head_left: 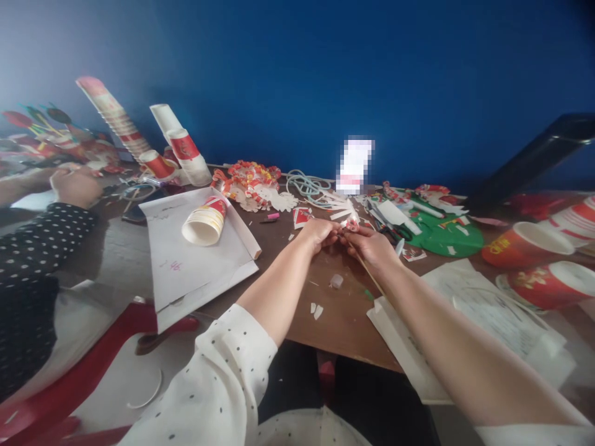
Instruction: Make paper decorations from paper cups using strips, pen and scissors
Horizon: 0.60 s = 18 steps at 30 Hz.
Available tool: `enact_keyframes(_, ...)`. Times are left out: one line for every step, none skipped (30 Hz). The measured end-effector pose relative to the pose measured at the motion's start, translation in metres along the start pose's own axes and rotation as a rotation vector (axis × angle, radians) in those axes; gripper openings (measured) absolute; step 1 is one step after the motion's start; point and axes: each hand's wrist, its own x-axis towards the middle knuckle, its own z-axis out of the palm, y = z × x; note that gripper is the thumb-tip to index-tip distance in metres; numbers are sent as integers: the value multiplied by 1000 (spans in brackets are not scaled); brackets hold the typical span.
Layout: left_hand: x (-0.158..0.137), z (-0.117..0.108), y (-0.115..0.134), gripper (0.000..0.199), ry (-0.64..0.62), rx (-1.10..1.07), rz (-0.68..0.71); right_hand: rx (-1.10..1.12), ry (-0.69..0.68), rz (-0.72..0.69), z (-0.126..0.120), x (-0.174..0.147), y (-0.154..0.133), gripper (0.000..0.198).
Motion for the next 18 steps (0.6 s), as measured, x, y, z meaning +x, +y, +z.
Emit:
enact_keyframes(1, 0, 0, 21, -8, 31, 26, 19, -5, 0, 0, 0, 1, 23)
enact_keyframes(2, -1, 0, 21, -14, 65, 51, 41, -11, 1, 0, 1, 1, 23)
enact_keyframes(3, -1, -1, 21, -19, 90, 69, 63, -18, 3, -1, 2, 2, 24)
enact_keyframes(4, -2, -1, 21, -16, 101, 75, 83, -26, 7, -1, 3, 2, 24)
enact_keyframes(4, -2, -1, 21, -11, 107, 76, 99, -35, 11, -2, 3, 1, 25)
enact_keyframes(5, -2, -1, 21, -6, 111, 73, 112, -44, 18, -2, 4, 0, 24)
enact_keyframes(6, -2, -1, 22, -2, 111, 72, 125, -54, 29, -2, 4, -1, 24)
enact_keyframes(6, -2, -1, 22, -3, 111, 69, 139, -60, 40, -2, 5, -2, 23)
enact_keyframes(6, -2, -1, 23, -7, 107, 67, 156, -64, 49, -1, 4, -4, 23)
enact_keyframes(7, -3, -1, 24, -9, 100, 64, 173, -68, 59, -1, 4, -5, 23)
enact_keyframes(7, -3, -1, 24, -16, 91, 60, 189, -70, 67, 0, 4, -7, 22)
enact_keyframes(8, -3, -1, 24, -21, 82, 54, 202, -69, 75, 1, 3, -8, 22)
enact_keyframes(8, -4, 0, 24, -28, 71, 47, 212, -69, 81, 1, 2, -9, 21)
enact_keyframes(9, -4, 0, 23, -38, 60, 39, 221, -69, 90, 2, 1, -11, 21)
enact_keyframes(9, -5, 0, 23, -48, 50, 32, 228, -71, 99, 2, 1, -12, 21)
enact_keyframes(10, -5, 0, 23, -57, 39, 27, 236, -73, 108, 2, 0, -13, 20)
enact_keyframes(10, -5, 0, 23, -64, 27, 25, 244, -75, 113, 3, 0, -13, 20)
enact_keyframes(10, -5, 0, 23, -66, 16, 24, 250, -81, 115, 3, 0, -14, 20)
